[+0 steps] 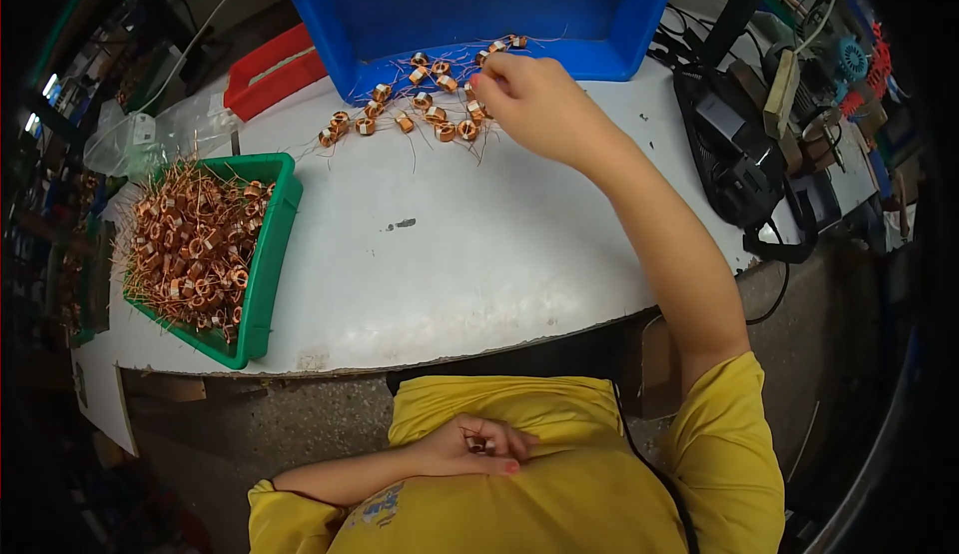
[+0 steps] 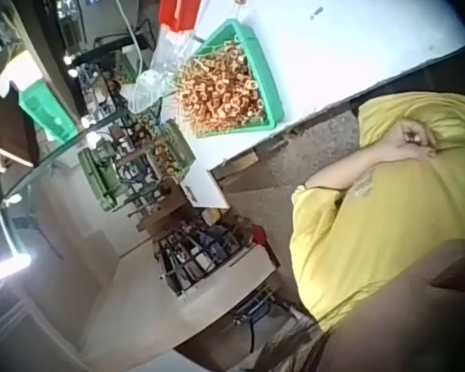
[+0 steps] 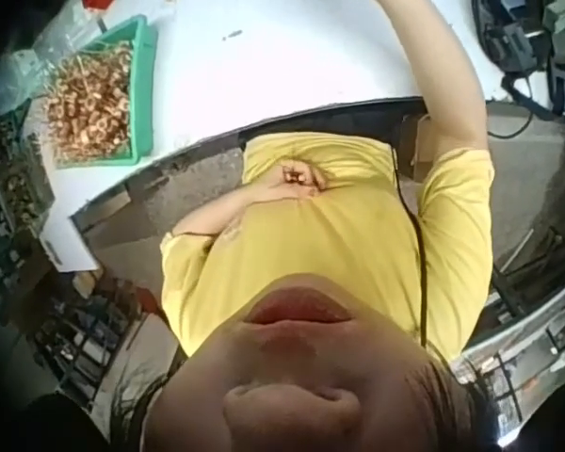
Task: Manually assembling small copper wire coils by threading wire through cores.
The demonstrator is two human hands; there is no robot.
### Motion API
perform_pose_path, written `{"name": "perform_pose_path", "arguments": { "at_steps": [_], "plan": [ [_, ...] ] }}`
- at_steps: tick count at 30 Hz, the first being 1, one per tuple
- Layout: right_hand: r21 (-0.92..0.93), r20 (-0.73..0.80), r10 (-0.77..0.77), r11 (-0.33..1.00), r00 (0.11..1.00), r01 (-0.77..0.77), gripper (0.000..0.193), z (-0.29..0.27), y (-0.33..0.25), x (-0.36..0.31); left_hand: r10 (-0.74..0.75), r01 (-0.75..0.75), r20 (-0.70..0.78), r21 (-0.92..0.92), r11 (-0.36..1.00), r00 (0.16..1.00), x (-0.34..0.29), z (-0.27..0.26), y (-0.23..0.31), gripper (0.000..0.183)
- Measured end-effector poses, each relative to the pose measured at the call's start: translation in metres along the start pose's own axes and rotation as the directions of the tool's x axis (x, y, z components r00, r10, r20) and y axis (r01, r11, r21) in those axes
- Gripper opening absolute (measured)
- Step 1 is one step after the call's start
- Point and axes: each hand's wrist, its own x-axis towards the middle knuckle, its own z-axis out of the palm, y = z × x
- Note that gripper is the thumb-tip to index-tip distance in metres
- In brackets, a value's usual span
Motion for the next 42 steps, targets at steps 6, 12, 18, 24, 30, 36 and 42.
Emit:
{"name": "perform_pose_path", "arguments": {
  "at_steps": [6, 12, 18, 24, 30, 36, 42],
  "plan": [
    [-0.473, 0.090, 0.283, 0.856, 0.955, -0.209, 0.022, 0.034, 0.005, 0.056, -0.307, 0.210, -0.235, -0.361, 0.909, 0.922, -0.004, 0.004, 0.006, 0.017],
    [-0.559, 0.112, 0.226, 0.819, 0.968, -0.127, 0.016, 0.028, -0.011, 0.049, -0.382, 0.224, -0.401, -0.387, 0.894, 0.833, -0.025, 0.016, 0.016, 0.026],
    [-0.625, -0.050, 0.115, 0.771, 0.992, -0.121, 0.009, -0.007, -0.019, 0.012, -0.284, 0.361, -0.417, 0.118, 0.925, 0.864, -0.020, 0.042, 0.041, 0.019],
    [-0.580, 0.012, 0.145, 0.807, 0.989, -0.111, 0.017, -0.050, -0.018, -0.030, -0.471, 0.489, -0.228, 0.024, 0.872, 0.852, -0.010, 0.069, 0.012, 0.017],
    [-0.603, 0.041, 0.225, 0.782, 0.973, -0.156, 0.018, -0.073, 0.000, -0.082, -0.005, 0.018, -0.029, 0.491, 0.871, 1.000, -0.016, 0.072, -0.013, 0.011],
    [-0.670, -0.059, 0.244, 0.709, 0.968, -0.220, 0.018, -0.036, 0.038, -0.112, 0.211, -0.156, -0.327, 0.186, 0.970, 0.921, -0.027, 0.100, -0.017, 0.018],
    [-0.488, -0.328, 0.141, 0.821, 0.934, -0.295, 0.019, -0.002, 0.093, -0.109, 0.210, -0.217, -0.307, 0.011, 0.976, 0.928, -0.023, 0.042, 0.000, 0.048]
  ]
}}
